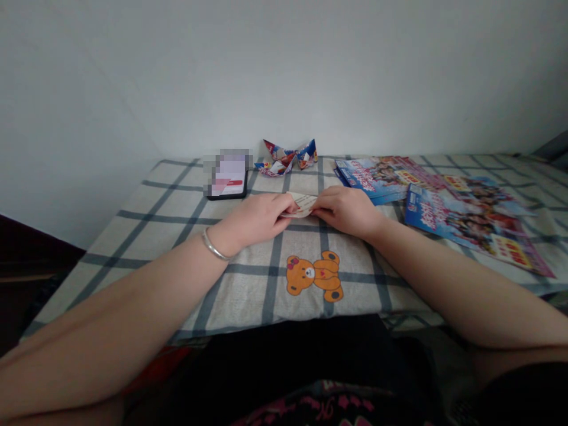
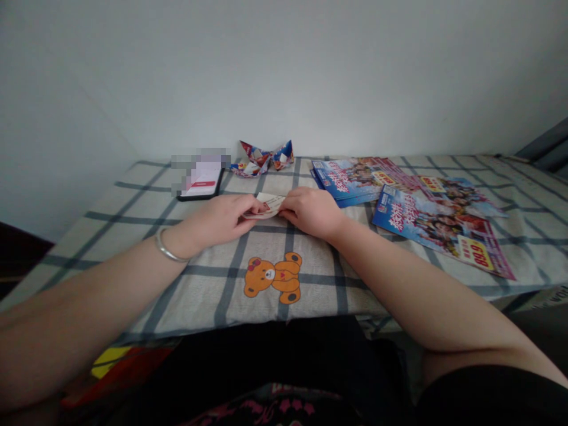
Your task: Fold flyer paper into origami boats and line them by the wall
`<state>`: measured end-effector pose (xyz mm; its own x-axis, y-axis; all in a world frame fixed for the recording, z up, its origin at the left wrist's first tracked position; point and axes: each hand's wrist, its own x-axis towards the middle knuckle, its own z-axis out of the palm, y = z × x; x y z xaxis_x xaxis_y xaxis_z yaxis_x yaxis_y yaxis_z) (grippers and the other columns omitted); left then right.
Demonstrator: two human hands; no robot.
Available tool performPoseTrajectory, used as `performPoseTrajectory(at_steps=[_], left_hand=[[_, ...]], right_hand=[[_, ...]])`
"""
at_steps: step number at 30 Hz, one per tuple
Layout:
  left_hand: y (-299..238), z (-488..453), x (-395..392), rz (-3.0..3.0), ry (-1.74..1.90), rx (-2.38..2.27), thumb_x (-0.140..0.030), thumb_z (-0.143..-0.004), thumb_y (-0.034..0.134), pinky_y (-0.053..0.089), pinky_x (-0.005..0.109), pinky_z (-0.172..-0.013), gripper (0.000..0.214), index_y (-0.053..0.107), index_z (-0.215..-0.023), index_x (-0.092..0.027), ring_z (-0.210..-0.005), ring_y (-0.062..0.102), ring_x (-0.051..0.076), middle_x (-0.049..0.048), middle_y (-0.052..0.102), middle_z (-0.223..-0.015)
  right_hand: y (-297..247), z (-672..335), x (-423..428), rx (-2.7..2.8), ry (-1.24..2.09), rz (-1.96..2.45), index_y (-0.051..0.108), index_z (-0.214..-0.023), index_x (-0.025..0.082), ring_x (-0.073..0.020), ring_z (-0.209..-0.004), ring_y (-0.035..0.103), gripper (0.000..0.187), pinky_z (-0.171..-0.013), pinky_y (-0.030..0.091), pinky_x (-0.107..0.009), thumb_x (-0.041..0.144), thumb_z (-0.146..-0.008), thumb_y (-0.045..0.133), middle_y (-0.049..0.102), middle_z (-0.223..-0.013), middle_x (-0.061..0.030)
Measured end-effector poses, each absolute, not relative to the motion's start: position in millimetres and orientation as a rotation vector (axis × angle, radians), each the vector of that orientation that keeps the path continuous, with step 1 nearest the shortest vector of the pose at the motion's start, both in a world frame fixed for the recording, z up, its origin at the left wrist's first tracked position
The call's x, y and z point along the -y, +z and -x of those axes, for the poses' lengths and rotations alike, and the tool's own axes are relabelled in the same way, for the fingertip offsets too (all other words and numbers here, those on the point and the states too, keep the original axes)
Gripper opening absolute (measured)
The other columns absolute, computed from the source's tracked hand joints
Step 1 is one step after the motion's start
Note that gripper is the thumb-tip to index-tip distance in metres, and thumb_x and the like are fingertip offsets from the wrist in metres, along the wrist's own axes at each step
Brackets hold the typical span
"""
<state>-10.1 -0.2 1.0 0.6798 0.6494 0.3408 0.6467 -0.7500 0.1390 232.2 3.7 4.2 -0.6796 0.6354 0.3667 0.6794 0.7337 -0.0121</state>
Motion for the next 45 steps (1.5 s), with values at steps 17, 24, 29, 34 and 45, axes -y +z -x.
performPoseTrajectory(at_steps=[17, 24, 29, 34, 45], left_hand=[[8.9, 2.2, 9.9, -2.704, 0.611, -1.036, -0.023, -0.082, 0.061, 0.047, 0.028, -0.070, 0.014, 0.065, -0.095, -0.018, -0.077, 0.063, 0.016, 0.0028, 0.070, -0.089], [10.2, 6.0, 1.1, -2.454, 0.539, -1.026, -0.021, -0.085, 0.060, 0.049, 0.026, -0.070, 0.010, 0.066, -0.092, -0.017, -0.077, 0.064, 0.014, 0.0013, 0.071, -0.089], [8.6, 3.7, 4.2, -2.878, 0.470, -0.923, -0.027, -0.095, 0.056, 0.050, 0.032, -0.081, 0.017, 0.068, -0.094, -0.015, -0.089, 0.065, 0.020, 0.0076, 0.070, -0.097], [9.2, 2.1, 5.7, -3.034, 0.435, -0.931, -0.030, -0.099, 0.055, 0.050, 0.036, -0.084, 0.023, 0.071, -0.096, -0.014, -0.090, 0.065, 0.022, 0.0090, 0.071, -0.095], [11.6, 7.7, 1.4, -2.930, 0.432, -0.892, -0.029, -0.098, 0.054, 0.049, 0.034, -0.085, 0.021, 0.070, -0.093, -0.017, -0.089, 0.065, 0.019, 0.0060, 0.071, -0.094]], right_hand=[[8.2, -226.6, 4.0, 2.702, -0.336, 0.925, 0.072, -0.084, 0.017, -0.0166, -0.069, 0.057, 0.025, -0.060, 0.028, -0.031, 0.035, -0.095, 0.058, 0.070, -0.082, -0.0060], [7.9, -229.4, 1.8, 2.737, -0.270, 0.908, 0.073, -0.087, 0.017, -0.0175, -0.074, 0.060, 0.024, -0.061, 0.029, -0.031, 0.037, -0.094, 0.062, 0.071, -0.086, -0.0056], [8.1, -229.2, 1.6, 2.716, -0.208, 0.914, 0.073, -0.086, 0.018, -0.0173, -0.075, 0.060, 0.020, -0.061, 0.031, -0.030, 0.036, -0.092, 0.065, 0.070, -0.085, -0.0047], [8.2, -229.4, 1.2, 2.711, -0.208, 0.927, 0.072, -0.085, 0.018, -0.0179, -0.074, 0.059, 0.024, -0.061, 0.031, -0.030, 0.040, -0.091, 0.066, 0.070, -0.084, -0.0052], [7.1, -231.1, 0.6, 2.692, -0.138, 0.930, 0.070, -0.083, 0.019, -0.0178, -0.077, 0.060, 0.022, -0.063, 0.033, -0.030, 0.041, -0.089, 0.068, 0.069, -0.084, -0.0038]])
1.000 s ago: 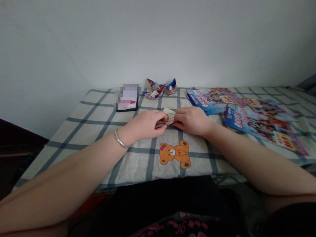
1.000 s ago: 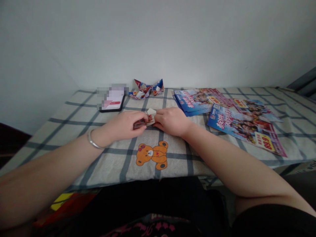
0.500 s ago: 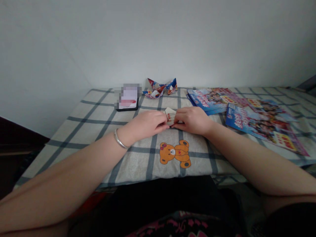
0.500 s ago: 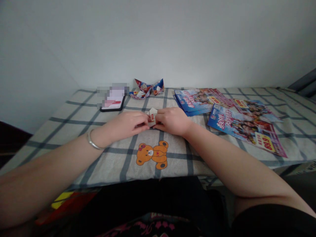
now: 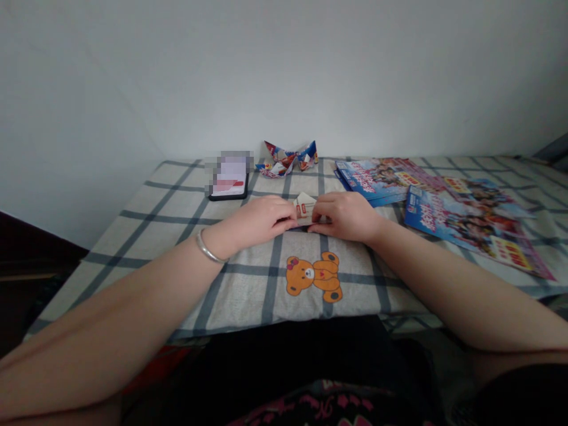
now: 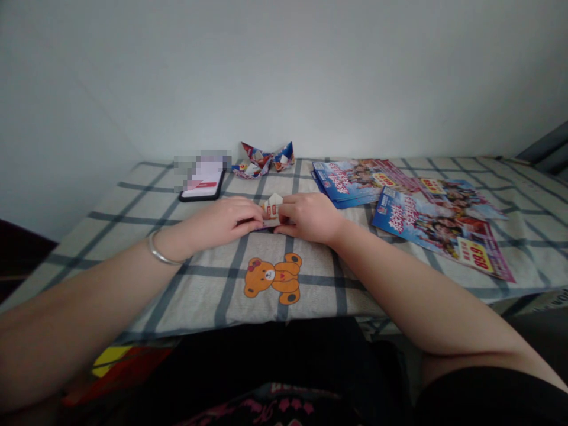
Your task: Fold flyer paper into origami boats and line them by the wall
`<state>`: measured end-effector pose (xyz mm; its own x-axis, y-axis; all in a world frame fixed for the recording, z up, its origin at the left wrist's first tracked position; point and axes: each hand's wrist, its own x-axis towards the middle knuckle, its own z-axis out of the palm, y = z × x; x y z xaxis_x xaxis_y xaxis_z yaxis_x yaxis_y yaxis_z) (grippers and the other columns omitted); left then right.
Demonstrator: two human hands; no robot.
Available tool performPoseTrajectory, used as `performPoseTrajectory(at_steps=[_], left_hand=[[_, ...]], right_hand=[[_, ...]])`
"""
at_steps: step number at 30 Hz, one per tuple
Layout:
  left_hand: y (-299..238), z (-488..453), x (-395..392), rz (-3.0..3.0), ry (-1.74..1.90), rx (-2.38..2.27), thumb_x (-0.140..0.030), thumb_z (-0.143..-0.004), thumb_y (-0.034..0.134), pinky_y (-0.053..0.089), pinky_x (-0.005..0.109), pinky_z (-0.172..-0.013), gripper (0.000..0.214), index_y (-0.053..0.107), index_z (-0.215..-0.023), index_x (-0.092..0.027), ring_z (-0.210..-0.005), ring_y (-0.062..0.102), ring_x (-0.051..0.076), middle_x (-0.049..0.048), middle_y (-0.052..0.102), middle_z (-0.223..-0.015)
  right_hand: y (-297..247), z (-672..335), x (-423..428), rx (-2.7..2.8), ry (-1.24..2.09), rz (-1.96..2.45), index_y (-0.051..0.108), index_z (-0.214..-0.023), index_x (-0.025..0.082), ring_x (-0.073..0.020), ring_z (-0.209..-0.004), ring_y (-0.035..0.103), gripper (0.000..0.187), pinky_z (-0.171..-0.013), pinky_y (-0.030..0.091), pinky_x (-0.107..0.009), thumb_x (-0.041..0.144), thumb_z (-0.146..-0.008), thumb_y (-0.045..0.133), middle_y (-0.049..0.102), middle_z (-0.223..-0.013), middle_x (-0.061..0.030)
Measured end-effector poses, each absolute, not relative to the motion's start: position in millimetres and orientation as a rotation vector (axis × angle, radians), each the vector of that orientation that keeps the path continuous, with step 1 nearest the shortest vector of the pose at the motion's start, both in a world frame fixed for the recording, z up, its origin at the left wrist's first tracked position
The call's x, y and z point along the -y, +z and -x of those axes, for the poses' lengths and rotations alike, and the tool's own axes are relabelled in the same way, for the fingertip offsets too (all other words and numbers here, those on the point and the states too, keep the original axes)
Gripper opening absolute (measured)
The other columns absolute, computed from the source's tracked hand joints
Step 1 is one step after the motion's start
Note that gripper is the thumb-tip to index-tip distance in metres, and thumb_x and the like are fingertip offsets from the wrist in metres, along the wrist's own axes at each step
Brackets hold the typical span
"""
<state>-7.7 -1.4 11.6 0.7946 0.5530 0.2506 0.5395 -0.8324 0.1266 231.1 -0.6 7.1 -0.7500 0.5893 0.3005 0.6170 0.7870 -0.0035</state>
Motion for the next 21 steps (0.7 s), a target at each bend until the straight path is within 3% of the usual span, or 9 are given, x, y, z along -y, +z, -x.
performPoseTrajectory(at_steps=[5, 9, 21], left_hand=[[10.6, 3.9, 5.5, -3.112, 0.378, -0.945, -0.021, -0.097, 0.050, 0.048, 0.032, -0.075, 0.020, 0.067, -0.090, -0.014, -0.080, 0.063, 0.019, 0.0075, 0.068, -0.088], [6.4, 3.0, 4.7, -3.146, 0.404, -1.076, -0.020, -0.097, 0.047, 0.047, 0.031, -0.070, 0.020, 0.064, -0.092, -0.012, -0.077, 0.062, 0.019, 0.0075, 0.066, -0.083], [3.5, 7.5, 3.2, -3.004, 0.578, -1.119, -0.026, -0.101, 0.043, 0.049, 0.032, -0.071, 0.021, 0.060, -0.093, -0.015, -0.079, 0.065, 0.019, 0.0066, 0.067, -0.083]], right_hand=[[9.8, -230.2, 3.6, 2.683, -0.126, 0.927, 0.072, -0.093, 0.018, -0.0200, -0.080, 0.062, 0.034, -0.065, 0.036, -0.031, 0.051, -0.089, 0.065, 0.070, -0.086, -0.0057], [10.4, -231.8, 4.5, 2.666, -0.172, 0.924, 0.073, -0.104, 0.018, -0.0222, -0.085, 0.063, 0.035, -0.069, 0.039, -0.032, 0.049, -0.091, 0.062, 0.072, -0.090, -0.0077], [7.6, -233.5, -0.1, 2.661, -0.185, 0.990, 0.073, -0.093, 0.018, -0.0199, -0.083, 0.062, 0.024, -0.068, 0.037, -0.031, 0.031, -0.097, 0.054, 0.072, -0.088, -0.0063]])
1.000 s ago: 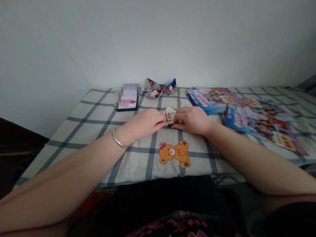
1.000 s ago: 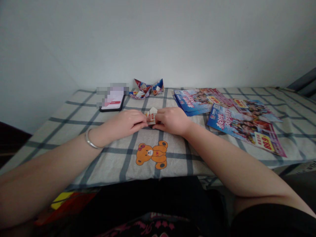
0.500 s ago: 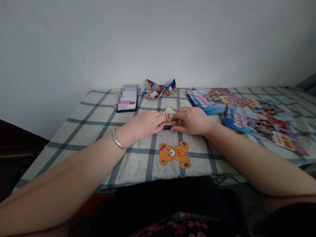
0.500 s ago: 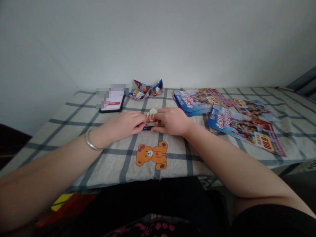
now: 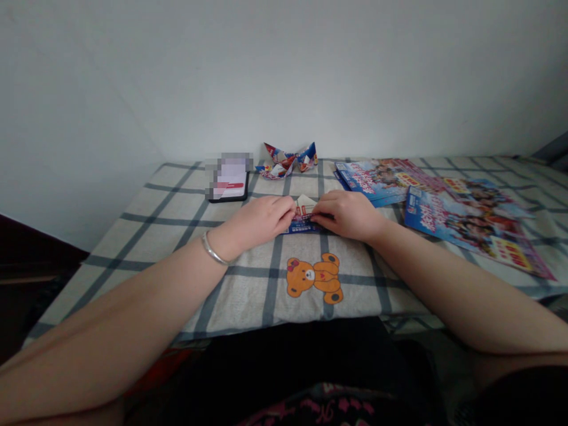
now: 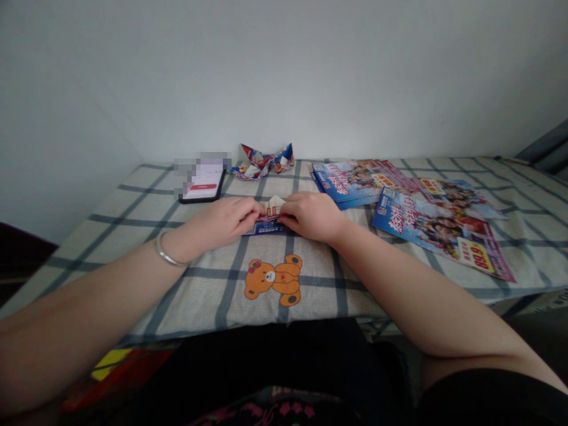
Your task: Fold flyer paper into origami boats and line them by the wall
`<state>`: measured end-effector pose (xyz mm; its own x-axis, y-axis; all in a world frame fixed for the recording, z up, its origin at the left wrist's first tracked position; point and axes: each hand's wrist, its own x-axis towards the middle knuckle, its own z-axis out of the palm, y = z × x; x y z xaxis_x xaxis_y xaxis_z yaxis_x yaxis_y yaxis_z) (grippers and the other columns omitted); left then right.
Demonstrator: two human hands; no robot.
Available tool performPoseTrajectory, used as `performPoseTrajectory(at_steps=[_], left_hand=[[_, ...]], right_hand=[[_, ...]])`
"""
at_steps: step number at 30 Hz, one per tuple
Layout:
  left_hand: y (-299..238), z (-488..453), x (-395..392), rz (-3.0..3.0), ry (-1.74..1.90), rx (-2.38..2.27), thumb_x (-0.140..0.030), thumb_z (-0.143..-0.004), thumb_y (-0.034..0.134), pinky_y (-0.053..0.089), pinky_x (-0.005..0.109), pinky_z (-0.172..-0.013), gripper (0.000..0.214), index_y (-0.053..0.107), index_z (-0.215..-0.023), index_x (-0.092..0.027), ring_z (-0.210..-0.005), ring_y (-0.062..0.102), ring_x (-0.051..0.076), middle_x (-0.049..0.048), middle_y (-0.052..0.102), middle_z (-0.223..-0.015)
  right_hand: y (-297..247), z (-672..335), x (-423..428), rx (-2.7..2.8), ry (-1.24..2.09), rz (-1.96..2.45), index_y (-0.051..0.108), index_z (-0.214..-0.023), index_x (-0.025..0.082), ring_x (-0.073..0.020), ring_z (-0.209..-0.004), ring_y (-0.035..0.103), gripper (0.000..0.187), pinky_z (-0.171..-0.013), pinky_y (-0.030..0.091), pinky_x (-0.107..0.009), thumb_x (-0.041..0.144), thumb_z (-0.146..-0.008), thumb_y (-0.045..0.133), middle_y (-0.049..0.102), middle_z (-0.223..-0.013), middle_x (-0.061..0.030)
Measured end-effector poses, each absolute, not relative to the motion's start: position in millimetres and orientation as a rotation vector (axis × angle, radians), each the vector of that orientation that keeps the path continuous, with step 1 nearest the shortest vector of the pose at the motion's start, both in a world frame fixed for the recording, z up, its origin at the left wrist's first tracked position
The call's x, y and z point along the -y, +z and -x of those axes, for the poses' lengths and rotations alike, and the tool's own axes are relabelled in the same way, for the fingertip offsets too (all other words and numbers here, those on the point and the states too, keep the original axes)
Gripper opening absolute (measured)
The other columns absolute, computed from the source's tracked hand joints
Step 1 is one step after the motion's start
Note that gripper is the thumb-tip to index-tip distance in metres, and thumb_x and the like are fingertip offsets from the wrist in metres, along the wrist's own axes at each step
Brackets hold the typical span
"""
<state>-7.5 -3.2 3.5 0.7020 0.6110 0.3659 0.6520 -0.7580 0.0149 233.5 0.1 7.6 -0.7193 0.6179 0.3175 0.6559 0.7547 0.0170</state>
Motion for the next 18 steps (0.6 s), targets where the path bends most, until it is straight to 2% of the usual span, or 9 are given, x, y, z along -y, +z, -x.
performPoseTrajectory(at_steps=[3, 6, 14, 18], left_hand=[[4, 5, 6, 2.821, -0.562, 1.074, -0.033, -0.098, 0.056, 0.050, 0.032, -0.074, 0.019, 0.059, -0.105, -0.015, -0.085, 0.067, 0.021, 0.0069, 0.069, -0.091], [3, 1, 8, 2.785, -0.559, 1.139, -0.027, -0.096, 0.060, 0.051, 0.033, -0.079, 0.021, 0.058, -0.113, -0.016, -0.092, 0.068, 0.022, 0.0085, 0.071, -0.098], [0, -6, 5, 2.785, -0.643, 1.317, -0.022, -0.095, 0.061, 0.050, 0.034, -0.081, 0.008, 0.064, -0.100, -0.016, -0.089, 0.065, 0.021, 0.0057, 0.070, -0.093], [-2, -7, 3, 2.770, -0.695, 1.379, -0.019, -0.093, 0.063, 0.048, 0.032, -0.078, 0.004, 0.063, -0.094, -0.015, -0.084, 0.063, 0.020, 0.0047, 0.067, -0.089]], right_hand=[[8, -233, 0, 2.654, -0.183, 1.016, 0.073, -0.093, 0.018, -0.0199, -0.083, 0.063, 0.024, -0.067, 0.037, -0.031, 0.031, -0.098, 0.053, 0.073, -0.089, -0.0063], [8, -232, 0, 2.641, -0.167, 1.035, 0.074, -0.094, 0.018, -0.0198, -0.083, 0.063, 0.024, -0.067, 0.037, -0.031, 0.031, -0.098, 0.053, 0.073, -0.090, -0.0065], [6, -224, 1, 2.536, -0.165, 1.272, 0.073, -0.088, 0.019, -0.0192, -0.076, 0.061, 0.025, -0.062, 0.032, -0.031, 0.034, -0.096, 0.056, 0.073, -0.084, -0.0061], [4, -221, 0, 2.457, -0.113, 1.308, 0.072, -0.090, 0.018, -0.0180, -0.078, 0.061, 0.020, -0.065, 0.034, -0.030, 0.032, -0.094, 0.059, 0.072, -0.088, -0.0056]])
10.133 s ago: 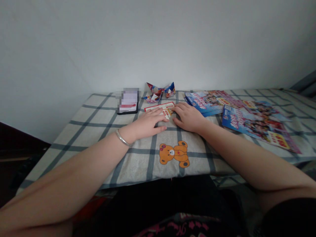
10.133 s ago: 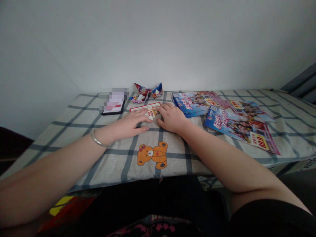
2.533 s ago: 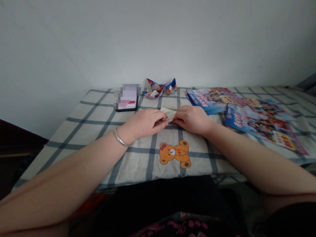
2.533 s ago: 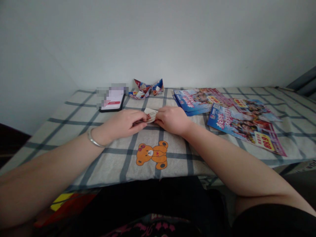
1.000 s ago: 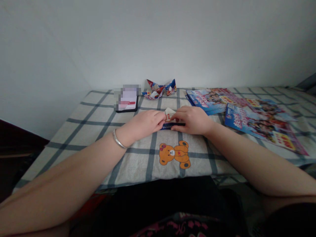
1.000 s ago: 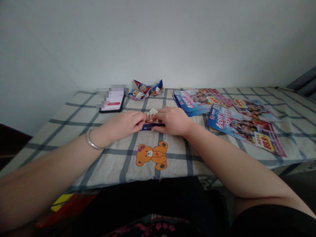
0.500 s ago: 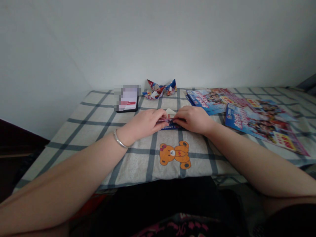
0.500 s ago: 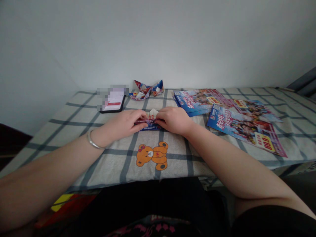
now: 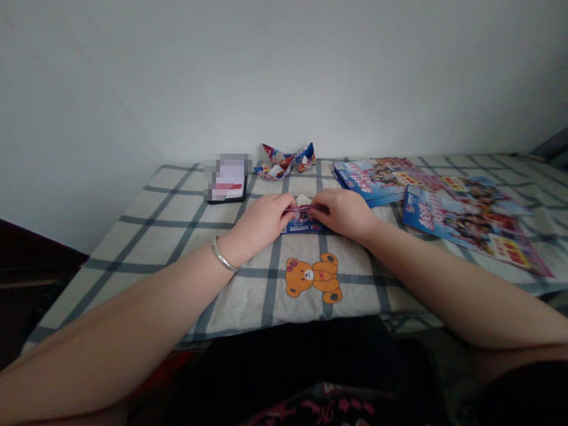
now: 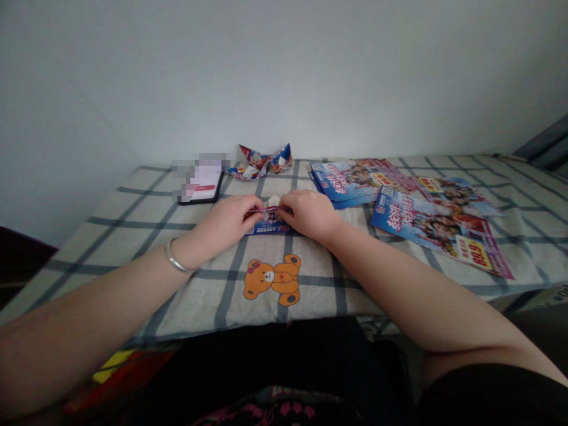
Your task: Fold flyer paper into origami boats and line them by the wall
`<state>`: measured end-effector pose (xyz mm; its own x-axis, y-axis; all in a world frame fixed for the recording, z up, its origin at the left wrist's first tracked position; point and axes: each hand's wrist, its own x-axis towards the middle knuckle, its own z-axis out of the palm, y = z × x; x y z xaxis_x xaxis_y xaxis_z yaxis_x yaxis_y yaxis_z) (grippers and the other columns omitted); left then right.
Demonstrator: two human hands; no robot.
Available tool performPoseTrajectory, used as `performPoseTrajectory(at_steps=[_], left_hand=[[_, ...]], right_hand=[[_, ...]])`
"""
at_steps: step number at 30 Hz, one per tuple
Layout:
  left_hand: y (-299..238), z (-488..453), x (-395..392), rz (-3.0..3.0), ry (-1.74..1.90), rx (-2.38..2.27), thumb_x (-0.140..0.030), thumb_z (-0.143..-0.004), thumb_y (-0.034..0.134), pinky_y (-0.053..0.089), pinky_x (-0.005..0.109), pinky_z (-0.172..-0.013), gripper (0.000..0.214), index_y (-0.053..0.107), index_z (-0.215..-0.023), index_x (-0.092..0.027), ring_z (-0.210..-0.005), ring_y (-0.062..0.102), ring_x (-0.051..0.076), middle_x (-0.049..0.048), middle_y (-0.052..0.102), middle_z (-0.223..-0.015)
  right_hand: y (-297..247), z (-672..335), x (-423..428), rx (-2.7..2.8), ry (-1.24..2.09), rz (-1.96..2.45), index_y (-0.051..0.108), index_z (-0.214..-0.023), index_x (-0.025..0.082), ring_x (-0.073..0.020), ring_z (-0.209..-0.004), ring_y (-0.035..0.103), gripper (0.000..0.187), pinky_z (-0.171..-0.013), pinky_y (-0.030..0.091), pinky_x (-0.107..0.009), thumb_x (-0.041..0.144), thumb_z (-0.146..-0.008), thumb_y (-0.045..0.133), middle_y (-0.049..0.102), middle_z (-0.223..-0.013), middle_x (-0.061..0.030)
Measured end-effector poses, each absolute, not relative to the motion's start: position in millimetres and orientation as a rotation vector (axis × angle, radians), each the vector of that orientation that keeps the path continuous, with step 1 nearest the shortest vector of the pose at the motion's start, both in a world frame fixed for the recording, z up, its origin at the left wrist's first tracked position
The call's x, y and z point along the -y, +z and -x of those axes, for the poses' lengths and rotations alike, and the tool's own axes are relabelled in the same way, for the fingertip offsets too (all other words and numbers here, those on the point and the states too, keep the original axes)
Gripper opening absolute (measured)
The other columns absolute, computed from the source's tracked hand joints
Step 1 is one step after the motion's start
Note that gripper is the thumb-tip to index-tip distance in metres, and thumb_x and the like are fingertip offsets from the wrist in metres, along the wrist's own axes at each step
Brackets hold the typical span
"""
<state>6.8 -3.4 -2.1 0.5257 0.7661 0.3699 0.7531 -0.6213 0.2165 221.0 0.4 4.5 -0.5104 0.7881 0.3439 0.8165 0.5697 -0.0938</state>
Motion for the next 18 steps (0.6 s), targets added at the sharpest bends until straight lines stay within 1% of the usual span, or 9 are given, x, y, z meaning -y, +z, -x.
performPoseTrajectory(at_steps=[5, 9, 14, 18], left_hand=[[-2.7, -6.2, 0.8, -2.708, 0.726, -1.348, -0.019, -0.091, 0.067, 0.047, 0.032, -0.079, 0.007, 0.061, -0.090, -0.015, -0.087, 0.061, 0.019, 0.0048, 0.066, -0.093], [-2.4, -5.5, -3.1, -2.722, 0.665, -1.362, -0.021, -0.091, 0.067, 0.045, 0.032, -0.077, 0.007, 0.063, -0.092, -0.015, -0.084, 0.061, 0.019, 0.0041, 0.067, -0.091], [-3.3, -5.0, -6.1, -2.734, 0.665, -1.357, -0.020, -0.090, 0.068, 0.045, 0.030, -0.073, 0.007, 0.063, -0.090, -0.015, -0.080, 0.061, 0.018, 0.0032, 0.067, -0.087], [-3.3, -5.8, -5.8, -2.762, 0.696, -1.339, -0.015, -0.089, 0.067, 0.047, 0.031, -0.074, 0.011, 0.061, -0.098, -0.015, -0.082, 0.063, 0.018, 0.0038, 0.068, -0.091]], right_hand=[[3.5, -217.8, -4.2, 2.424, -0.070, 1.376, 0.070, -0.089, 0.017, -0.0179, -0.079, 0.060, 0.018, -0.068, 0.036, -0.029, 0.031, -0.094, 0.061, 0.071, -0.088, -0.0061], [3.1, -216.5, -5.7, 2.405, -0.063, 1.421, 0.070, -0.089, 0.018, -0.0178, -0.080, 0.060, 0.017, -0.066, 0.035, -0.029, 0.032, -0.093, 0.062, 0.072, -0.091, -0.0057], [2.6, -215.6, -4.6, 2.398, -0.120, 1.438, 0.070, -0.088, 0.019, -0.0181, -0.082, 0.062, 0.016, -0.063, 0.033, -0.029, 0.033, -0.093, 0.063, 0.072, -0.094, -0.0048], [3.0, -215.4, -4.9, 2.410, -0.130, 1.418, 0.070, -0.088, 0.018, -0.0187, -0.085, 0.062, 0.016, -0.066, 0.036, -0.029, 0.031, -0.094, 0.063, 0.072, -0.095, -0.0058]])
